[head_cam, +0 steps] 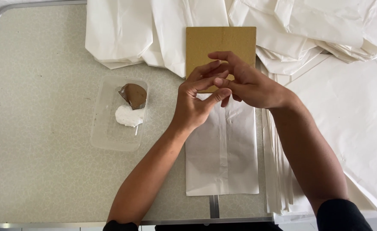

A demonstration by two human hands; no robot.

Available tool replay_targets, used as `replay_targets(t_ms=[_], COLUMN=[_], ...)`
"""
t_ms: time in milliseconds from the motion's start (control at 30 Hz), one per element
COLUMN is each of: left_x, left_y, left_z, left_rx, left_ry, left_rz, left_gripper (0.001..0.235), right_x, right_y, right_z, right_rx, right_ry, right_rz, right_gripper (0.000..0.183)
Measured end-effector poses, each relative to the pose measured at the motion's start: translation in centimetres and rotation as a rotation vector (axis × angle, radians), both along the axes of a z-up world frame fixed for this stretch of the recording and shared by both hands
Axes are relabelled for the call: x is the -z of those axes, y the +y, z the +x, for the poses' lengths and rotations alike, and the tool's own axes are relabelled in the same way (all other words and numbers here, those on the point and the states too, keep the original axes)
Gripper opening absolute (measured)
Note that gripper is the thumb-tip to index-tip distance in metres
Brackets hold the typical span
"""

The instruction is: Manually folding and gluing paper to create a paper bag using a cardboard template.

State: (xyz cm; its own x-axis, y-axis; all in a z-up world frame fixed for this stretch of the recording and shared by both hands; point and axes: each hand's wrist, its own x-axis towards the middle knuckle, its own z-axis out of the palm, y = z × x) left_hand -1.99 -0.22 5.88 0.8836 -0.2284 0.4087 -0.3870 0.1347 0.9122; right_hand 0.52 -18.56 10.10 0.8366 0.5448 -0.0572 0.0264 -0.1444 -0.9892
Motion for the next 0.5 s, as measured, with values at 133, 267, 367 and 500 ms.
replay_targets(t_ms=[133,267,367,500], left_x=[1.1,0.0,-1.4,-2.5], left_y=[0.3,1.1,1.7,2.1], left_z=[0.2,0.3,0.4,0.5], left_rx=[0.209,0.277,0.219,0.056], left_ry=[0.151,0.202,0.189,0.182], left_rz=[-0.250,-0.249,-0.155,0.039], left_gripper=[0.022,0.020,0.017,0.012], right_x=[-1.3,-2.5,-3.2,-2.8], right_y=[0.3,1.3,1.5,1.2], right_z=[-0.8,-1.5,-1.8,-1.6], right_rx=[0.052,0.055,0.119,0.208], right_ry=[-0.049,-0.073,-0.151,-0.338], right_rz=[-0.056,-0.135,-0.224,-0.380], right_gripper=[0.071,0.064,0.064,0.060])
